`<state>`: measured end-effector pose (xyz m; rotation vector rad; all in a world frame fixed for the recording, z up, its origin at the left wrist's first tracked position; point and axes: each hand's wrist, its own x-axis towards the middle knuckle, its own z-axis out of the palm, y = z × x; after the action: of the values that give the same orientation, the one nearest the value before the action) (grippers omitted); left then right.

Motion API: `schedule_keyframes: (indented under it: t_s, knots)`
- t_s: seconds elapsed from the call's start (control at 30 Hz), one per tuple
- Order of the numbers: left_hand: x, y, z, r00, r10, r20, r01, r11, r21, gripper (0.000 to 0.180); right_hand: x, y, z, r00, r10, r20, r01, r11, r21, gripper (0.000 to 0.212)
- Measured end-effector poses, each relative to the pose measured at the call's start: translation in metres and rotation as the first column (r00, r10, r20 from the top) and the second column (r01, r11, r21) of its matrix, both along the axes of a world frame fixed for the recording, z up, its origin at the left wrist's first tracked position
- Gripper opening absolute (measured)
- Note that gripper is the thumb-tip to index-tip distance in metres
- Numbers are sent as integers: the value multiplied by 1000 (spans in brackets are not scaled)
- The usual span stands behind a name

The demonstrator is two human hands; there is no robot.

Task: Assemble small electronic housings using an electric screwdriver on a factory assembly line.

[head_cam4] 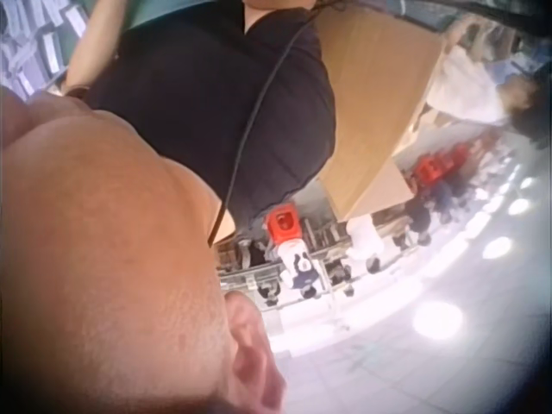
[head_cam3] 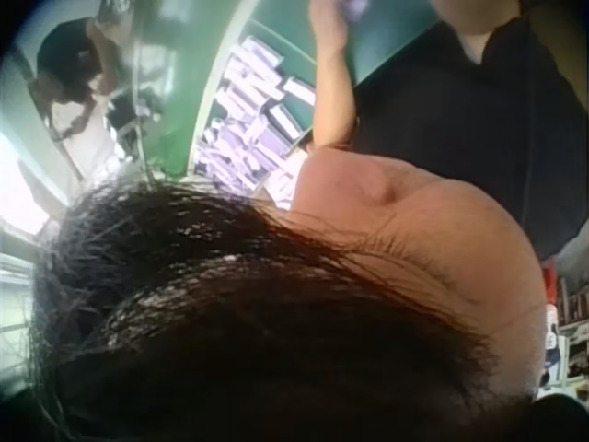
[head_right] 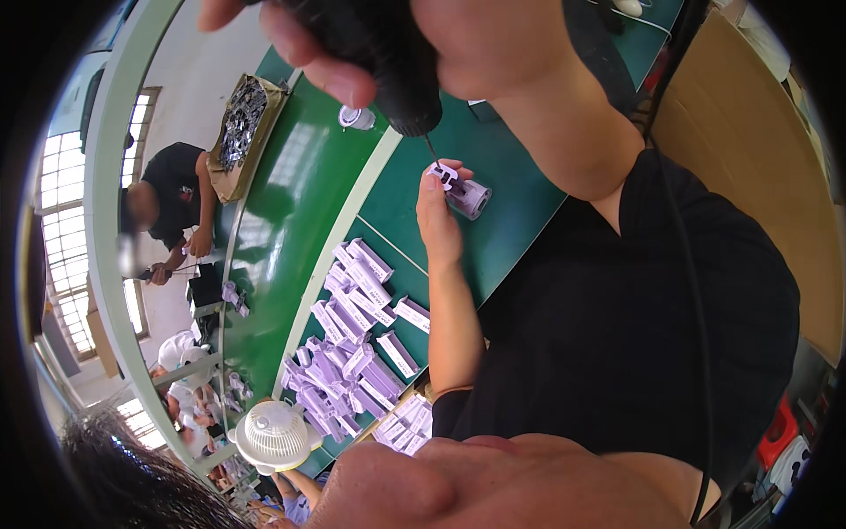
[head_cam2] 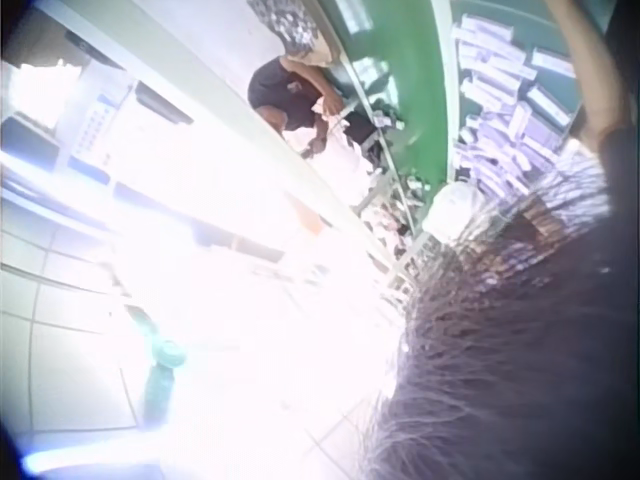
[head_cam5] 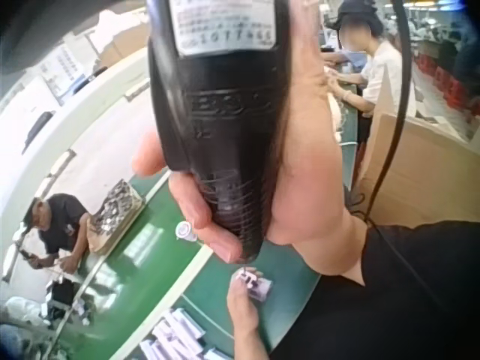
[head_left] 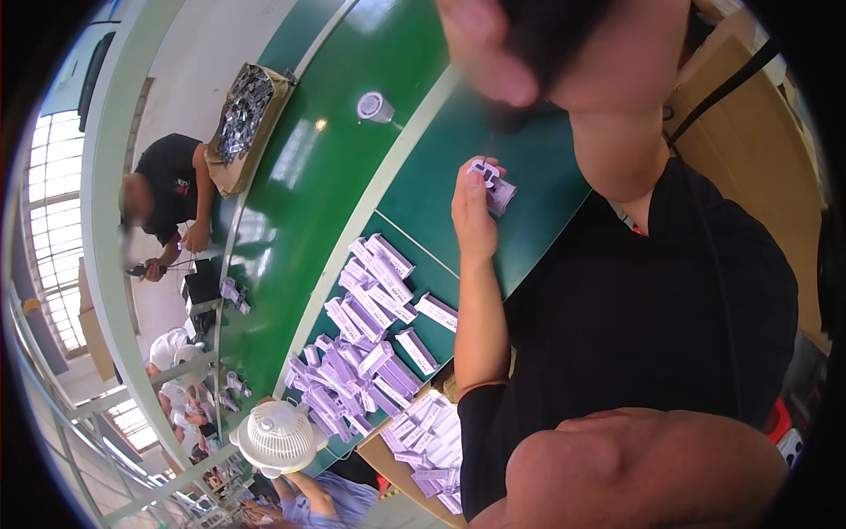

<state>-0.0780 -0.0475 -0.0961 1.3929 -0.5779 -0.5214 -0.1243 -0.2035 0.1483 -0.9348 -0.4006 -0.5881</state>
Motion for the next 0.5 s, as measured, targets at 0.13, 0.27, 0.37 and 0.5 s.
schedule_keyframes:
  t_s: [0.13, 0.27, 0.37, 0.5]
  knots:
    - [-1, -4, 4, 1000, -20, -17, 19, 999, -31, 48, 4, 10, 7, 996, 58, -68, -57, 998, 26, 94]
    - [4, -2, -1, 994, -48, -97, 44, 998, -46, 52, 10, 11, -1, 983, 57, -174, -71, 995, -74, 92]
    - [8, 2, -9, 994, -61, -96, 54, 996, -67, 54, 11, 3, -31, 967, 38, -250, -101, 964, -245, 95]
    - [4, 1, -13, 990, -27, -137, 13, 995, -97, 57, 13, 14, -51, 948, -7, -318, -92, 951, -295, 81]
